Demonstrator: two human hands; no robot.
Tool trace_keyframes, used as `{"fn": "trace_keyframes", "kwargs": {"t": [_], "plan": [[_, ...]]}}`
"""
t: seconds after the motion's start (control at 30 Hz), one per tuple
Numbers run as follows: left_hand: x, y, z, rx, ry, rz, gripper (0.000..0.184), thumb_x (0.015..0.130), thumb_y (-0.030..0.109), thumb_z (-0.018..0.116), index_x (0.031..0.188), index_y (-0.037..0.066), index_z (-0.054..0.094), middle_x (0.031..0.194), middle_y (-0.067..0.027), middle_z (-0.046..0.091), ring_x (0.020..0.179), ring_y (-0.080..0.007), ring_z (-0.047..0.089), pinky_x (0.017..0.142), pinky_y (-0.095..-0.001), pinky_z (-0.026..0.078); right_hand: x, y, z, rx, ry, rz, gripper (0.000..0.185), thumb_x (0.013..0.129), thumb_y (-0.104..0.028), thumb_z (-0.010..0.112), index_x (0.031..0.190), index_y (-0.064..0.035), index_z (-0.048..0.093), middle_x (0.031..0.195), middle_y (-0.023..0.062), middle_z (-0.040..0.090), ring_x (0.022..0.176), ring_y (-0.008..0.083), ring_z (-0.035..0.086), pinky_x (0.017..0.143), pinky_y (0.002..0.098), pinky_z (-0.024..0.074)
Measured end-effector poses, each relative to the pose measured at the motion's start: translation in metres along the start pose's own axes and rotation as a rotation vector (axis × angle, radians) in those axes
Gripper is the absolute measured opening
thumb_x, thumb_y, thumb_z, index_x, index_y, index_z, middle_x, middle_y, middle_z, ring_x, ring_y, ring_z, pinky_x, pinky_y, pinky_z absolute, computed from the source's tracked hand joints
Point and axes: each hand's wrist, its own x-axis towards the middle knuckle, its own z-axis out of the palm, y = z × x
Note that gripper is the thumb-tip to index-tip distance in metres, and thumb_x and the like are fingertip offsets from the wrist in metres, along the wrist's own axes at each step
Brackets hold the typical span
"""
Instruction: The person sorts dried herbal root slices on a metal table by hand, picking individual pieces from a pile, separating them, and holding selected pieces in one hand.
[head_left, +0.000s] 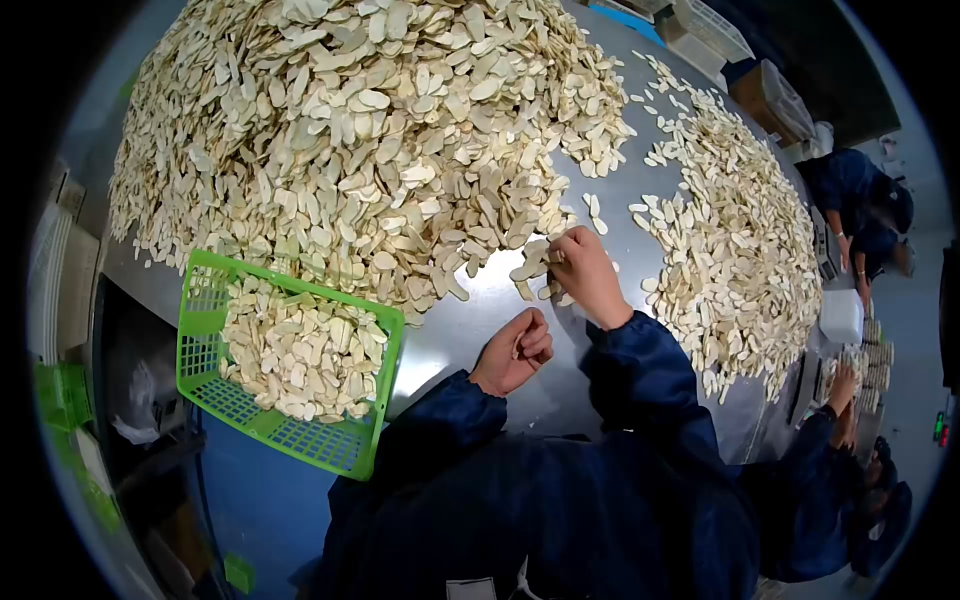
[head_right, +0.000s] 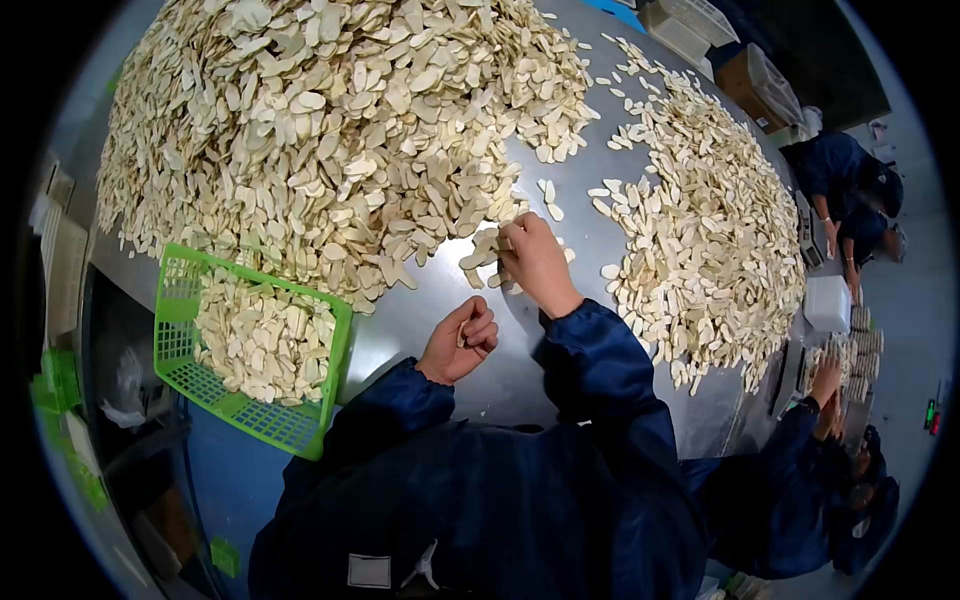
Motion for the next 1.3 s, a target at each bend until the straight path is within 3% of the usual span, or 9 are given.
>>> {"fn": "trace_keyframes", "kwargs": {"t": [0.27, 0.37, 0.53, 0.87, 1.03, 1.1, 1.2, 1.23, 1.3], "plan": [[0.001, 0.001, 0.005, -0.088, 0.044, -0.056, 0.018, 0.099, 0.022, 0.043, 0.092, 0.008, 0.051, 0.065, 0.0037, 0.036, 0.056, -0.0059, 0.032, 0.053, -0.0184, 0.032, -0.019, 0.068, -0.026, 0.644, 0.027, 0.518, 0.012, 0.084, -0.010, 0.062, 0.084, 0.0026, 0.061, 0.064, -0.0025, 0.053, 0.056, 0.0052, 0.047, 0.051, 0.0218, 0.0376], [0.000, 0.005, 0.001, -0.133, -0.005, -0.151, 0.018, 0.099, 0.022, 0.043, 0.093, 0.008, 0.051, 0.065, 0.0037, 0.036, 0.054, -0.0050, 0.030, 0.044, -0.0165, 0.026, -0.027, 0.063, -0.047, 0.682, 0.019, 0.618, 0.014, 0.083, -0.009, 0.062, 0.089, 0.0029, 0.063, 0.065, 0.0000, 0.057, 0.057, 0.0076, 0.050, 0.052, 0.0232, 0.0398], [-0.004, 0.006, 0.008, 0.073, 0.026, -0.291, 0.023, 0.100, 0.026, 0.042, 0.095, 0.005, 0.050, 0.057, 0.0058, 0.037, 0.033, -0.0010, 0.029, 0.029, -0.0148, 0.022, -0.037, 0.068, -0.055, 0.186, 0.170, 0.535, 0.018, 0.081, -0.009, 0.062, 0.095, 0.0013, 0.064, 0.066, 0.0080, 0.061, 0.058, 0.0132, 0.056, 0.056, 0.0268, 0.0445], [-0.006, 0.008, 0.014, 0.283, -0.139, -0.480, 0.025, 0.098, 0.026, 0.050, 0.098, 0.001, 0.053, 0.052, 0.0065, 0.036, 0.033, 0.0013, 0.026, 0.032, -0.0148, 0.018, -0.012, -0.024, 0.004, 0.082, -0.003, 0.029, 0.031, 0.074, -0.015, 0.067, 0.104, -0.0074, 0.062, 0.102, 0.0133, 0.058, 0.097, 0.0321, 0.055, 0.081, 0.0380, 0.0471], [-0.005, 0.007, 0.012, 0.265, -0.107, -0.441, 0.024, 0.097, 0.026, 0.050, 0.099, 0.002, 0.054, 0.054, 0.0064, 0.036, 0.035, 0.0010, 0.025, 0.033, -0.0148, 0.019, -0.007, -0.018, 0.021, 0.107, -0.063, -0.136, 0.024, 0.075, -0.012, 0.068, 0.097, -0.0053, 0.061, 0.111, 0.0145, 0.056, 0.099, 0.0339, 0.055, 0.084, 0.0390, 0.0477], [-0.006, 0.007, 0.014, 0.246, -0.116, -0.433, 0.023, 0.097, 0.025, 0.051, 0.098, 0.002, 0.053, 0.055, 0.0060, 0.037, 0.035, 0.0010, 0.024, 0.034, -0.0145, 0.020, -0.010, -0.003, 0.005, 0.270, -0.039, 0.010, 0.019, 0.077, -0.007, 0.065, 0.093, -0.0010, 0.059, 0.105, 0.0166, 0.057, 0.093, 0.0353, 0.056, 0.078, 0.0373, 0.0476], [-0.005, 0.006, 0.016, 0.239, -0.126, -0.443, 0.023, 0.097, 0.025, 0.051, 0.096, 0.002, 0.053, 0.056, 0.0058, 0.037, 0.037, 0.0010, 0.025, 0.035, -0.0144, 0.020, -0.024, 0.034, -0.022, 0.364, 0.063, 0.401, 0.015, 0.080, -0.009, 0.065, 0.088, 0.0029, 0.061, 0.074, 0.0156, 0.061, 0.060, 0.0242, 0.058, 0.057, 0.0322, 0.0456], [-0.005, 0.006, 0.016, 0.248, -0.128, -0.464, 0.023, 0.097, 0.025, 0.052, 0.096, 0.002, 0.053, 0.056, 0.0056, 0.037, 0.037, 0.0009, 0.025, 0.035, -0.0146, 0.020, -0.024, 0.021, -0.043, 0.313, 0.055, 0.517, 0.015, 0.079, -0.009, 0.065, 0.090, 0.0013, 0.063, 0.079, 0.0146, 0.062, 0.071, 0.0274, 0.059, 0.063, 0.0350, 0.0465], [-0.005, 0.006, 0.016, 0.263, -0.131, -0.506, 0.024, 0.097, 0.026, 0.052, 0.095, 0.001, 0.053, 0.057, 0.0051, 0.037, 0.038, 0.0006, 0.025, 0.035, -0.0150, 0.019, -0.035, 0.031, -0.046, -0.235, 0.288, 0.181, 0.014, 0.077, -0.009, 0.066, 0.089, -0.0007, 0.063, 0.082, 0.0133, 0.060, 0.082, 0.0320, 0.057, 0.072, 0.0391, 0.0458]]}}
